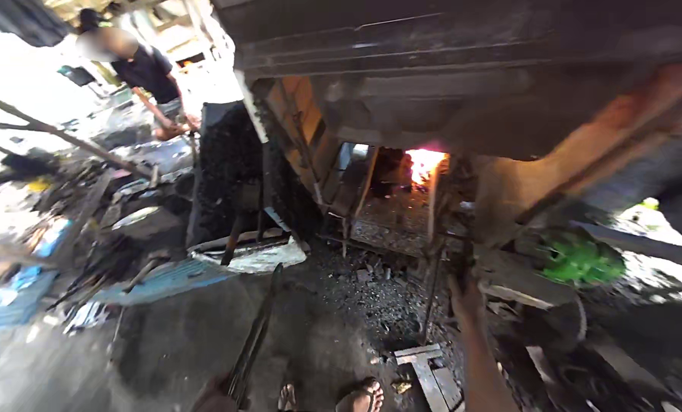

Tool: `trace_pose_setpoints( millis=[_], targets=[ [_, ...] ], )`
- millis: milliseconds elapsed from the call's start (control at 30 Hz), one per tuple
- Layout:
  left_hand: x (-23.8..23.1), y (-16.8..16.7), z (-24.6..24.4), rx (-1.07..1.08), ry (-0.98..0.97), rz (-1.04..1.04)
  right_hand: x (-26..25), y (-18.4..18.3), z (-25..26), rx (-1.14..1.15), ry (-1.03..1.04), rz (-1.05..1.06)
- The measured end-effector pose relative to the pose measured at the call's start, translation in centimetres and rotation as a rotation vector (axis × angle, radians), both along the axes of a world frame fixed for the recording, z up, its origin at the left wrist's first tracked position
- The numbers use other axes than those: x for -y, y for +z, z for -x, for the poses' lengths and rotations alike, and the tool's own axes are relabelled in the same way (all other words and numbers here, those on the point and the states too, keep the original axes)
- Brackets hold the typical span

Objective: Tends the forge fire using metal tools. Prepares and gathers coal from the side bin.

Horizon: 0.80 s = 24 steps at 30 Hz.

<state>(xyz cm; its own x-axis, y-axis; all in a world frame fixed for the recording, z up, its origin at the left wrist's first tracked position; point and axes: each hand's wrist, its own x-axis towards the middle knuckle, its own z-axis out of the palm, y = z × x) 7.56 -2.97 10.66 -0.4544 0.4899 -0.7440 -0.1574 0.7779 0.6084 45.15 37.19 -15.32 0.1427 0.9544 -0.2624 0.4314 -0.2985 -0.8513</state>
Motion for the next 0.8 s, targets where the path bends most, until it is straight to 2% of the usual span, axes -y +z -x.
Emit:
trace_pose_setpoints(
  millis=[167, 267, 333, 500, 633, 733, 800],
  targets=[
    [-0.2, -1.1, 2.1, 0.031, 0.168, -0.013, 4.8, 2.8, 1.1, 0.202, -0.12, -0.002],
    [-0.2, -1.3, 4.2, 0.046, 0.261, -0.052, 8.3, 2.7, 3.1, 0.432, -0.182, -0.185],
    [0.2, -1.1, 6.0, 0.048, 0.316, -0.096, 10.8, 2.8, 6.5, 0.463, -0.121, -0.331],
    [2.2, -1.0, 11.8, -0.023, 0.362, -0.16, 16.9, 5.0, 21.5, 0.214, 0.398, -0.315],
    [3.0, -1.8, 19.1, -0.03, 0.369, -0.219, 18.8, 7.2, 35.6, 0.115, 0.801, -0.237],
    [1.5, -3.4, 27.3, -0.048, 0.302, -0.193, 17.8, 7.9, 45.1, 0.207, 1.003, -0.082],
    [-0.6, -5.2, 33.7, -0.018, 0.237, -0.159, 16.6, 7.4, 50.3, 0.337, 1.065, 0.015]
  ],
)
